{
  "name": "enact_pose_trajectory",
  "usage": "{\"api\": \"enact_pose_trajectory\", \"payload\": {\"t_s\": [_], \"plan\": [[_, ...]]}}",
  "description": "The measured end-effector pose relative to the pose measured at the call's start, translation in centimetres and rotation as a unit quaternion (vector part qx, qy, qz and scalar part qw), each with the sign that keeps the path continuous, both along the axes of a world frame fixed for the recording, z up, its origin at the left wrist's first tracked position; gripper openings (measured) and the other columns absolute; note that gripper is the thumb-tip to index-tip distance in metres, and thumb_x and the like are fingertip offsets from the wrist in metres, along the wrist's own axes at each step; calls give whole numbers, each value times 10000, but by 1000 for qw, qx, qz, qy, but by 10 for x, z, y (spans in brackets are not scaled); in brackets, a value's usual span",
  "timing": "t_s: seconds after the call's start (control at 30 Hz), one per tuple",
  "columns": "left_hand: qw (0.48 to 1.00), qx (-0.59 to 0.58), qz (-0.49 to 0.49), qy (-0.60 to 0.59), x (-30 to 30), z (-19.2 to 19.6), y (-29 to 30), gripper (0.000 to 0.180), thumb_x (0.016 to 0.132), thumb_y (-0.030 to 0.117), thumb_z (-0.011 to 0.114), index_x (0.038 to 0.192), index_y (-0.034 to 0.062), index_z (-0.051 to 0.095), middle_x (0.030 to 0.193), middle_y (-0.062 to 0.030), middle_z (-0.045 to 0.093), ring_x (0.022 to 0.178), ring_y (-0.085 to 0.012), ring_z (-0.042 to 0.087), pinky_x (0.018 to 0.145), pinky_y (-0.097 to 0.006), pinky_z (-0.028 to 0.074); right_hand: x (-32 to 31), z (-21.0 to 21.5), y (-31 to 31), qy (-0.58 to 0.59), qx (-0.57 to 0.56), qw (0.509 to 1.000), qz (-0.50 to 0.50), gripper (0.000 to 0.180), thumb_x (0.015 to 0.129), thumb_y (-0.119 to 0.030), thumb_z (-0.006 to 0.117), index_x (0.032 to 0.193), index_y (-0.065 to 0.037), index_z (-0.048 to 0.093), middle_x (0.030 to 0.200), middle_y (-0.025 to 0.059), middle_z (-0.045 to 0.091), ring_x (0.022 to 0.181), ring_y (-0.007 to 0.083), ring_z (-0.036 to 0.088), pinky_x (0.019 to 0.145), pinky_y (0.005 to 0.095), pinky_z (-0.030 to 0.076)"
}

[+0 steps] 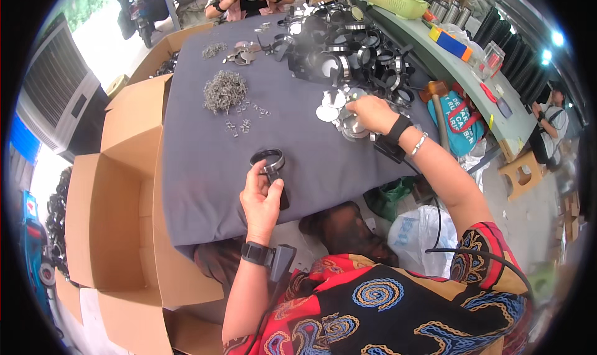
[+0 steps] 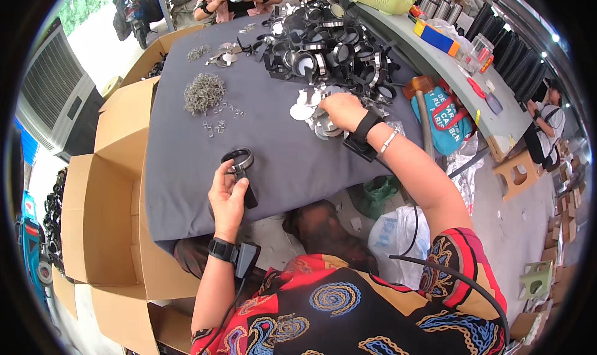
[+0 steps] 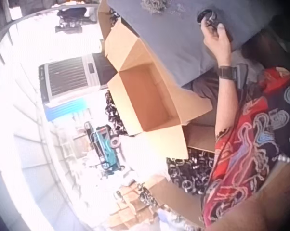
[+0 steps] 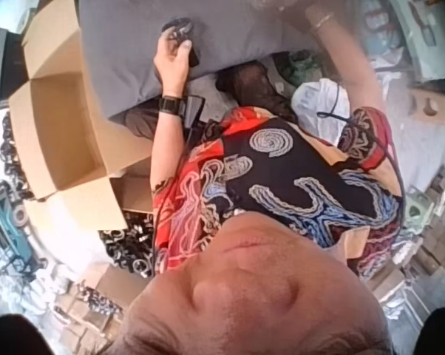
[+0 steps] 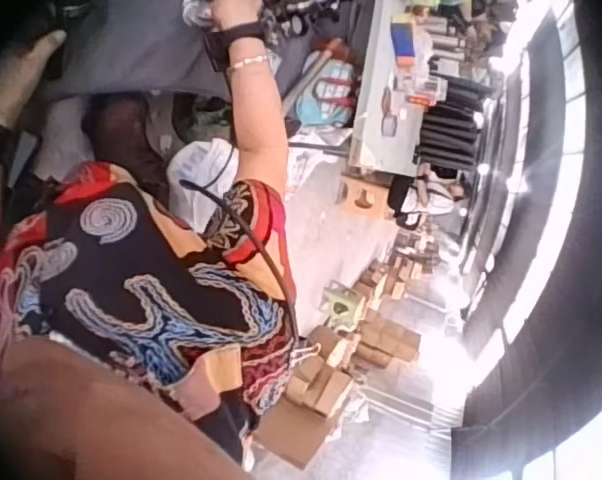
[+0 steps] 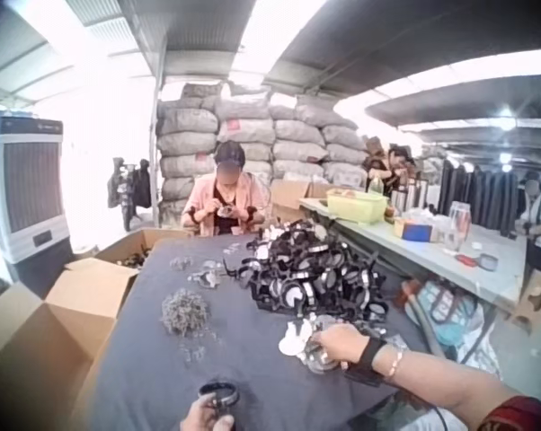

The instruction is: Assembling small metal clips onto black plastic rings at a factory workstation.

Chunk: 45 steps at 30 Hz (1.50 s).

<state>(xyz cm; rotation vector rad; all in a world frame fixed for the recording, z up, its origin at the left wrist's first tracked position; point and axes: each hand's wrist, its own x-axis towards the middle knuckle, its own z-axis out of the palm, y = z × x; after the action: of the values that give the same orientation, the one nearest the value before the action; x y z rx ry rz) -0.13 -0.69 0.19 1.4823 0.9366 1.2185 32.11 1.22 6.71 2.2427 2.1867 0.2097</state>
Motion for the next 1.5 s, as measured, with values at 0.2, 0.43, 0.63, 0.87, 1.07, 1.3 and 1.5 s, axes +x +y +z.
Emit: {"api": "enact_pose_trajectory", "payload": {"t_s": [0.2, 0.43, 0.63, 0.87, 1.07, 1.3, 1.5], "plan": [[1000, 15, 2, -7, -1, -9, 2, 416, 789, 16, 634, 1194, 18, 539, 633, 50, 436, 559, -26, 368, 538, -177, 358, 0, -20, 5, -52, 88, 993, 63, 118, 765, -123, 595, 868, -69, 617, 787, 169, 595, 747, 344, 632, 648, 428, 511], [1000, 5, 7, 7, -1, -2, -3, 413, 793, 24, 638, 1194, 21, 540, 679, 19, 556, 584, -22, 453, 571, -187, 416, -45, -28, 2, -7, 134, 980, 149, 95, 790, -142, 606, 824, -54, 593, 780, 161, 615, 727, 332, 644, 622, 427, 525], [1000, -3, -6, -15, -1, -3, -2, 420, 796, 23, 635, 1204, 22, 534, 673, 22, 542, 582, -23, 444, 566, -185, 407, -41, -21, -4, 100, 176, 965, 166, 187, 769, -100, 629, 934, -58, 552, 782, 134, 628, 756, 351, 631, 655, 452, 503], [1000, -9, -3, -15, -2, -4, -1, 418, 800, 21, 632, 1205, 14, 530, 669, 31, 523, 583, -18, 429, 554, -181, 392, -44, -13, -24, 43, 90, 977, 187, 119, 785, -80, 574, 898, -43, 577, 801, 150, 620, 747, 342, 633, 637, 446, 501], [1000, 3, -1, -19, -1, -7, 2, 415, 799, 17, 632, 1201, 6, 528, 670, 40, 514, 575, -16, 415, 549, -175, 382, -58, -18, -2, 91, 157, 973, 142, 121, 839, -137, 550, 858, -34, 610, 826, 160, 612, 738, 341, 628, 643, 455, 501], [1000, 19, -2, 3, -1, -4, 0, 413, 804, 6, 628, 1204, 7, 524, 681, 36, 512, 589, -13, 427, 548, -170, 382, -56, -27, 52, 122, 41, 990, -49, 309, 811, -330, 664, 844, -26, 701, 838, 211, 673, 809, 371, 662, 711, 443, 525], [999, -14, -13, -26, -1, -5, -3, 429, 804, 3, 631, 1218, 12, 517, 731, 15, 565, 628, -20, 486, 588, -175, 425, -58, -39, 68, 107, 33, 990, -81, 172, 720, -127, 675, 832, 3, 690, 866, 232, 665, 832, 379, 660, 724, 436, 533]]}}
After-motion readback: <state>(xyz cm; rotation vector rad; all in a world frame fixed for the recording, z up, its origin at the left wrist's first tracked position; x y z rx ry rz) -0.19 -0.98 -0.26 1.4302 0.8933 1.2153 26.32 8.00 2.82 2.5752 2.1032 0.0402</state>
